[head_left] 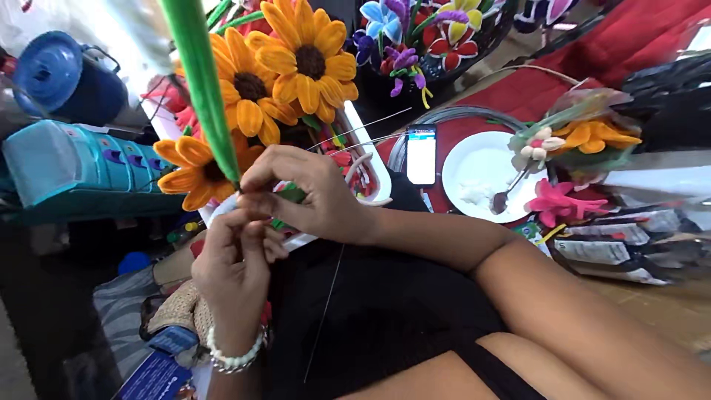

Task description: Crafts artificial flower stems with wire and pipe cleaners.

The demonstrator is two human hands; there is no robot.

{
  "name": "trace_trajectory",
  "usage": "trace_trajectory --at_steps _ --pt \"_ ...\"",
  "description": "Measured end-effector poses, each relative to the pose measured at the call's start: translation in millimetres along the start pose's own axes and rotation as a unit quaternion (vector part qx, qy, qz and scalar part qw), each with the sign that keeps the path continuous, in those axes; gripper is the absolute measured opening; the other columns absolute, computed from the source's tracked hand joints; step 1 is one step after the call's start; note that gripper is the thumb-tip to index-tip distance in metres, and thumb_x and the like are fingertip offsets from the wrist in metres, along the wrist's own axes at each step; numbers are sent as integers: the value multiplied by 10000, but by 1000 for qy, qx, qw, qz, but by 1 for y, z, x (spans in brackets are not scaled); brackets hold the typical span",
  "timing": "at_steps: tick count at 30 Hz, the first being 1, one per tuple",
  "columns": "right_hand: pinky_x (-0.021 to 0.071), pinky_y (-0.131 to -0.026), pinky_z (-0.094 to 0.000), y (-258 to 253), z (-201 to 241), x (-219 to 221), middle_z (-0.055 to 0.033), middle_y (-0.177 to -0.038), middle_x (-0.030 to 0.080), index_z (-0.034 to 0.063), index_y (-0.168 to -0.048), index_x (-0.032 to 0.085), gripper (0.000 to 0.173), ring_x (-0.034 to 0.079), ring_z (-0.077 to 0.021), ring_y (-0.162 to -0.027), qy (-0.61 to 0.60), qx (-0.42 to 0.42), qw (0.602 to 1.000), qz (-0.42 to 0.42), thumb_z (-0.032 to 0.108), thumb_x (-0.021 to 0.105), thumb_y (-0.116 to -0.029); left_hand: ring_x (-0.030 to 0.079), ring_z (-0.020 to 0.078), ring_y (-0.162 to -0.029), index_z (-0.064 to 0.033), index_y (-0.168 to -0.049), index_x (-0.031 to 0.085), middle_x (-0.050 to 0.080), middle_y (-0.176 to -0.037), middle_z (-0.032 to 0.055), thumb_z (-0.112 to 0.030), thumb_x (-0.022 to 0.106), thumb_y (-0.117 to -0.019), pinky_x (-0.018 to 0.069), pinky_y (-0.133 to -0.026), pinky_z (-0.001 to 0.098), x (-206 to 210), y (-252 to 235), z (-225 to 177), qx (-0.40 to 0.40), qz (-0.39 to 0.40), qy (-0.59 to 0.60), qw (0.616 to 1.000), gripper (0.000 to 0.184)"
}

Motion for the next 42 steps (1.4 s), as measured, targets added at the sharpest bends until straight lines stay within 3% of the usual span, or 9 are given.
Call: trace_trajectory --at_steps 5,11,18,23,25,31,34,39,42 --pt "593 -770 -253 1 -9 2 -93 -950 698 -31 -979 729 105 676 -109 -854 71 23 997 31 65 701 -947 652 20 -647 32 -1115 631 689 -763 -1 -137 539 -1066 579 -614 202 3 2 -1 36 -73 -123 989 199" --pt "602 -813 -257 0 -21 7 -72 -977 701 -25 -981 692 64 688 -99 -907 -54 67 994 70 30 691 -948 554 -29 -547 -12 -1062 643 663 -725 -54 -95 484 -1079 502 -533 141 1 -3 1 -16 -30 94 995 180" --pt "594 -750 -230 3 -26 20 6 -990 694 85 -1001 693 27 675 -56 -867 -251 134 950 132 92 684 -977 484 -67 -551 -152 -951 698 581 -645 -126 -255 536 -1071 401 -529 105 27 0 12 -132 127 510 840 226" --pt "590 -747 -218 0 -12 9 -18 -965 700 30 -979 683 72 676 -55 -854 -18 62 995 74 94 706 -954 657 3 -706 -1 -1081 631 705 -830 -14 -76 455 -1084 568 -677 170 3 -1 6 9 -33 121 992 192" --pt "586 -728 -201 -1 -8 7 -2 -947 698 37 -974 667 79 671 -34 -830 34 52 997 53 103 705 -959 697 61 -829 45 -1172 648 727 -910 49 -84 553 -1045 593 -806 237 -3 4 -1 56 -90 -51 993 204" --pt "605 -784 -217 -4 -11 12 38 -1018 732 101 -1037 717 94 697 -37 -886 -14 67 997 44 125 732 -947 618 -4 -598 69 -1099 638 712 -830 27 -62 441 -1085 537 -539 155 -6 9 8 19 -113 89 989 237" --pt "601 -803 -221 -5 -20 17 49 -1040 728 147 -1050 744 117 691 -40 -903 -96 78 990 59 110 739 -938 551 -54 -537 -23 -1067 633 684 -756 -69 -69 418 -1091 462 -494 109 9 5 16 -91 -17 327 940 221" --pt "581 -837 -232 3 -35 31 73 -1008 722 207 -1059 762 108 677 -29 -909 -229 153 952 133 224 721 -961 450 -94 -502 -184 -956 645 555 -656 -146 -137 422 -1068 374 -462 76 42 12 4 -133 228 647 715 254" --pt "578 -840 -258 6 -41 34 60 -959 709 187 -1009 759 75 670 -45 -879 -254 191 938 139 228 724 -957 487 -77 -524 -134 -986 644 603 -685 -114 -150 398 -1098 400 -482 89 38 10 9 -117 219 614 749 270"
Point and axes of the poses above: each hand's wrist, its own y-axis away from the middle knuckle, its own x-axis out of the palm, z = x × y, the point moved 9 cm from there along -y, towards the middle knuckle
